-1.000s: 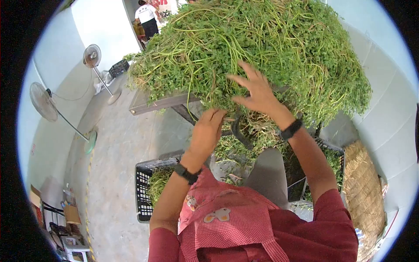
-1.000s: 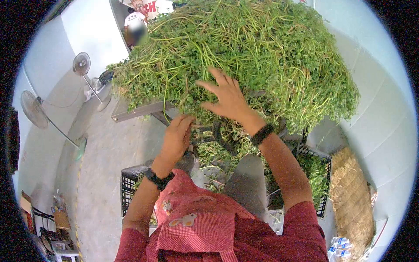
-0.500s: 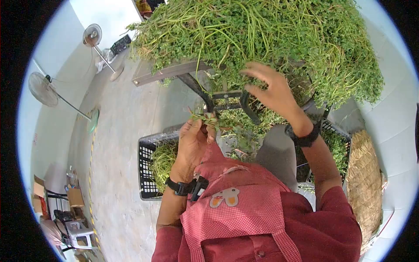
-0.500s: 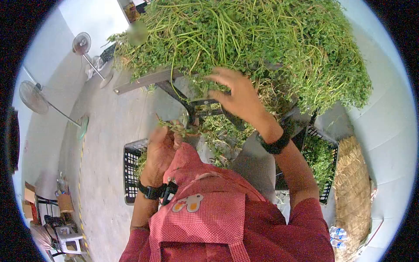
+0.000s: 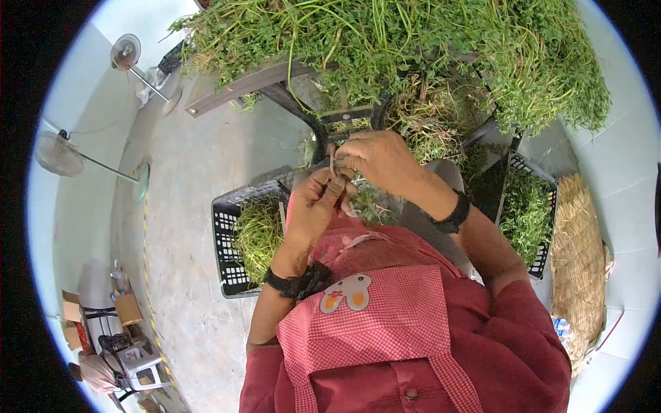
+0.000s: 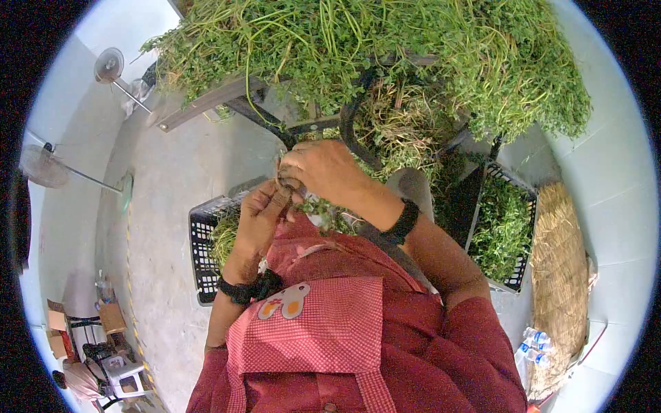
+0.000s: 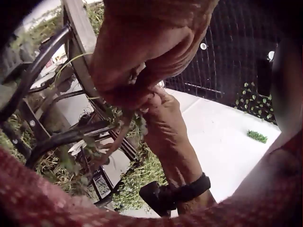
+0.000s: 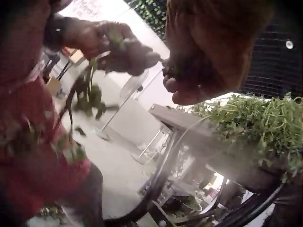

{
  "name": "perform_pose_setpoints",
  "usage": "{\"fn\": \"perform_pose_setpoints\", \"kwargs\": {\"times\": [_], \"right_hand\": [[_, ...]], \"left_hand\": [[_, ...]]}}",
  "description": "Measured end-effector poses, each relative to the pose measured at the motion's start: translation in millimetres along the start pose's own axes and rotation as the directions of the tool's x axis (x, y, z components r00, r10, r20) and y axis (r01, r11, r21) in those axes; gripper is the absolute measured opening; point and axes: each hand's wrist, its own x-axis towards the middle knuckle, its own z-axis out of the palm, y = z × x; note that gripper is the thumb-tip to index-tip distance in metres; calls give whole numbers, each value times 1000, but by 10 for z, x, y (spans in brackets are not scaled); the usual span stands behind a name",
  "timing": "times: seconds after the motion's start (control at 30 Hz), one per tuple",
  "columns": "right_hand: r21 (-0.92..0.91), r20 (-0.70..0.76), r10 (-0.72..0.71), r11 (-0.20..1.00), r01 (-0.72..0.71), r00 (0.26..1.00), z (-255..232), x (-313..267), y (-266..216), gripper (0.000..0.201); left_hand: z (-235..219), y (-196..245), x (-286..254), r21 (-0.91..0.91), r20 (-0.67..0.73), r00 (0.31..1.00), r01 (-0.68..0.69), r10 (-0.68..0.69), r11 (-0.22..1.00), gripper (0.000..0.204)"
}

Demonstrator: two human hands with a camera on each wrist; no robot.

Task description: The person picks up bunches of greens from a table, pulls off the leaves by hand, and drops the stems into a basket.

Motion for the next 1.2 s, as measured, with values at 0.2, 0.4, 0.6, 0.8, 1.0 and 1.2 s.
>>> {"fn": "perform_pose_setpoints", "kwargs": {"times": [0.2, 0.4, 0.6, 0.8, 1.0, 1.2], "right_hand": [[-141, -172, 305, 933, -330, 937, -90, -110, 464, 10], [750, 357, 540, 321, -579, 762, -113, -408, 224, 20], [776, 488, 393, 215, -593, 780, 120, -591, -64, 27], [703, 224, 410, 560, -438, 884, 197, -528, -107, 27], [620, 321, 500, 531, -578, 804, 93, -547, -169, 21], [292, 77, 622, 734, -614, 780, 228, -666, 140, 17]], "left_hand": [[-46, 139, -25, -262, 140, 987, 110, -75, 959, 22], [-57, 148, -27, -325, 23, 988, 149, -150, 934, 22], [-88, 89, -18, -427, 108, 986, 162, -128, 890, 23], [-111, 59, -25, -378, 148, 980, 183, -136, 907, 26], [-104, -86, 5, -244, 66, 989, 142, -130, 959, 24], [51, 15, -54, 252, -47, 985, -151, 168, 956, 23]]}}
